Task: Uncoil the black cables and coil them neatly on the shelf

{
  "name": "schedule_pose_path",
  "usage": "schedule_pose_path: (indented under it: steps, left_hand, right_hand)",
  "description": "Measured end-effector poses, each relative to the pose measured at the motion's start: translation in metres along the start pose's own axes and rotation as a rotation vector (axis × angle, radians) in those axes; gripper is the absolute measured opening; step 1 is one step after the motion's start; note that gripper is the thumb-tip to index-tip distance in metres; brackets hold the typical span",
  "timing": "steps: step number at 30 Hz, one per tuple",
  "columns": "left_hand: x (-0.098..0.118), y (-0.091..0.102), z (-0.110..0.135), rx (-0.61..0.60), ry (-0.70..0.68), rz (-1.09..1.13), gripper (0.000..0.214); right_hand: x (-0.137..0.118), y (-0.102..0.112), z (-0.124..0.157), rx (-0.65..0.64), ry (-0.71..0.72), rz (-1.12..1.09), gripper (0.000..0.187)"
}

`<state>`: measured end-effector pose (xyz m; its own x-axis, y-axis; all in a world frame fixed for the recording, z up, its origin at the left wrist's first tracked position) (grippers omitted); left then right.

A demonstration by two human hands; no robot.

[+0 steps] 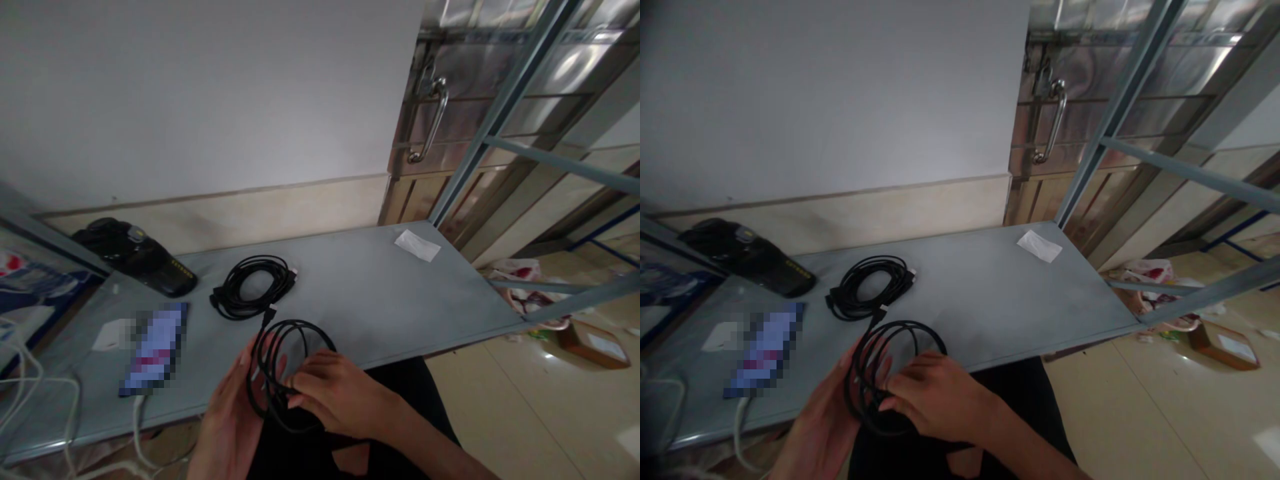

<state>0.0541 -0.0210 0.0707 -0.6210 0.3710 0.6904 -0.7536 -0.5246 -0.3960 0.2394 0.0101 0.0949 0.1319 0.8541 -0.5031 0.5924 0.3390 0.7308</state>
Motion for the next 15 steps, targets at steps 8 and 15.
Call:
schedule_pose_path:
  steps: [8,15]
  left_hand:
    - [-0.007,0.016,-0.012,-0.055,0.172,0.011,0.048]
    - [0.009,-0.004,-0.014,-0.217,0.168,0.034,0.044]
  right_hand:
    - [0.002,-0.006,-0.009,-0.192,0.221,0.209,0.026]
    - [0.017,0.006,0.005,-0.238,0.151,0.272,0.015]
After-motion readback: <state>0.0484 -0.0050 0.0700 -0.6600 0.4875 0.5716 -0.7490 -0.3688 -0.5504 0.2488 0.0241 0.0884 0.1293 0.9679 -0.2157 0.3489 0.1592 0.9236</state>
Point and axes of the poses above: each hand's wrist, its own z-axis away from the middle knuckle, its own y-axis out of the back of the hand, x = y × z, the point moved 5 cm from there along -z, towards the middle knuckle, and after that the axes turned 11 degrees about y, right-handed, at the moved point
